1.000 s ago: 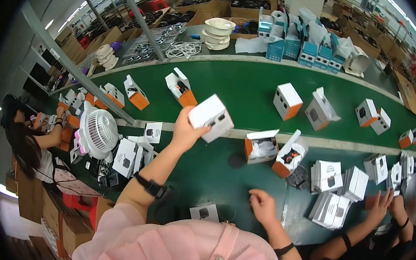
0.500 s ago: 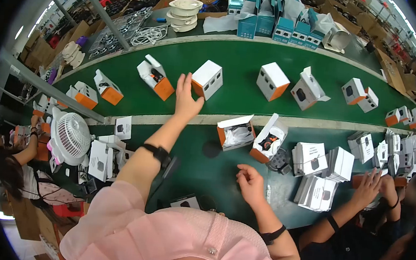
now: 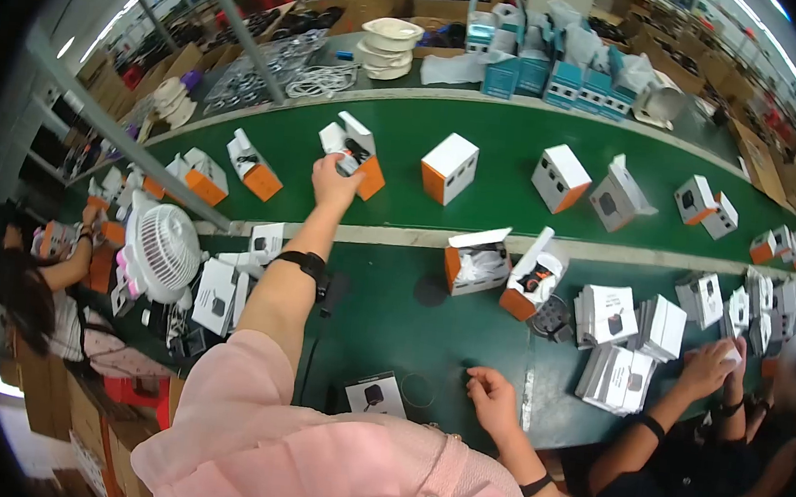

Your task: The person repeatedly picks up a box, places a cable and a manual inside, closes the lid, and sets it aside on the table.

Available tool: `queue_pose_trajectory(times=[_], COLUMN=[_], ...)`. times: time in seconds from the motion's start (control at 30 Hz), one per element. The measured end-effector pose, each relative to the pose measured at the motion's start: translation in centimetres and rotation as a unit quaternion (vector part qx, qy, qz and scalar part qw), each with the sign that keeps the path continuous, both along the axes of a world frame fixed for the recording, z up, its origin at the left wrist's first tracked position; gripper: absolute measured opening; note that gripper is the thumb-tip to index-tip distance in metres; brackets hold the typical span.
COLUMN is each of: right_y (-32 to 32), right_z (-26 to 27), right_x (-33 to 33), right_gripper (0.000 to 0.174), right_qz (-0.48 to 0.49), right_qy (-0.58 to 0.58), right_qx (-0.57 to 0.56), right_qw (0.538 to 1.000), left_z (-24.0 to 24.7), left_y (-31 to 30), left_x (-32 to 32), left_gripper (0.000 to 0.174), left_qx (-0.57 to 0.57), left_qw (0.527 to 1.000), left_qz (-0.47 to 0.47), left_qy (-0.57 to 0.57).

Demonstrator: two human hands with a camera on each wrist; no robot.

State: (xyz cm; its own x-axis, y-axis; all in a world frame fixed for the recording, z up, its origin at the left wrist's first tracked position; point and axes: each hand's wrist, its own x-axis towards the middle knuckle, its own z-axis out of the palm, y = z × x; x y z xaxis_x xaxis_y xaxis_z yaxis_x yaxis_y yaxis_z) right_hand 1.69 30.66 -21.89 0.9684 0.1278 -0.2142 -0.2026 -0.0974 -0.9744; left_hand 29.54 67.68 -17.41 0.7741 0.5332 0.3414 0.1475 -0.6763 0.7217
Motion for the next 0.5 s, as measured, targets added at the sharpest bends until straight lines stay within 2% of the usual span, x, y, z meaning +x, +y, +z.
queue_pose_trajectory(times=[0.07, 0.13, 0.17, 0.3, 0.33, 0.4, 0.43, 0.5], right_y=[-0.7, -1.3, -1.4, -0.8, -0.2, 1.0, 1.8, 3.6], right_z=[0.1, -0.7, -0.7, 1.6, 2.1, 2.9, 3.3, 2.6], right_x=[-1.6, -3.1, -3.7, -4.0, -4.0, -3.3, -2.9, -2.0], right_gripper=[0.016, 0.016, 0.016, 0.016, 0.016, 0.015, 0.016, 0.017], right_qz=[-0.027, -0.054, -0.065, -0.054, -0.04, -0.027, -0.005, 0.035], right_qy=[0.023, 0.04, 0.04, 0.032, 0.027, 0.021, -0.021, -0.032], right_qx=[-0.015, -0.02, -0.025, -0.065, -0.083, -0.095, -0.135, -0.126], right_qw=[0.999, 0.998, 0.997, 0.996, 0.995, 0.995, 0.991, 0.991], left_z=[0.7, -0.3, 0.1, 0.1, 1.5, 2.3, 3.0, 3.4], left_y=[0.4, 0.5, 0.3, -0.3, -1.1, -2.6, -3.4, -5.1], left_x=[-0.1, 0.1, -0.4, -2.0, -4.1, -8.2, -10.9, -15.3], left_gripper=[0.034, 0.021, 0.02, 0.019, 0.02, 0.019, 0.018, 0.017], left_qx=[0.102, 0.217, 0.28, 0.318, 0.326, 0.315, 0.317, 0.301], left_qw=[0.984, 0.972, 0.954, 0.937, 0.934, 0.928, 0.923, 0.916], left_qz=[-0.078, -0.062, -0.101, -0.139, -0.135, -0.145, -0.174, -0.232], left_qy=[0.127, 0.068, 0.035, -0.051, -0.055, -0.135, -0.129, -0.13])
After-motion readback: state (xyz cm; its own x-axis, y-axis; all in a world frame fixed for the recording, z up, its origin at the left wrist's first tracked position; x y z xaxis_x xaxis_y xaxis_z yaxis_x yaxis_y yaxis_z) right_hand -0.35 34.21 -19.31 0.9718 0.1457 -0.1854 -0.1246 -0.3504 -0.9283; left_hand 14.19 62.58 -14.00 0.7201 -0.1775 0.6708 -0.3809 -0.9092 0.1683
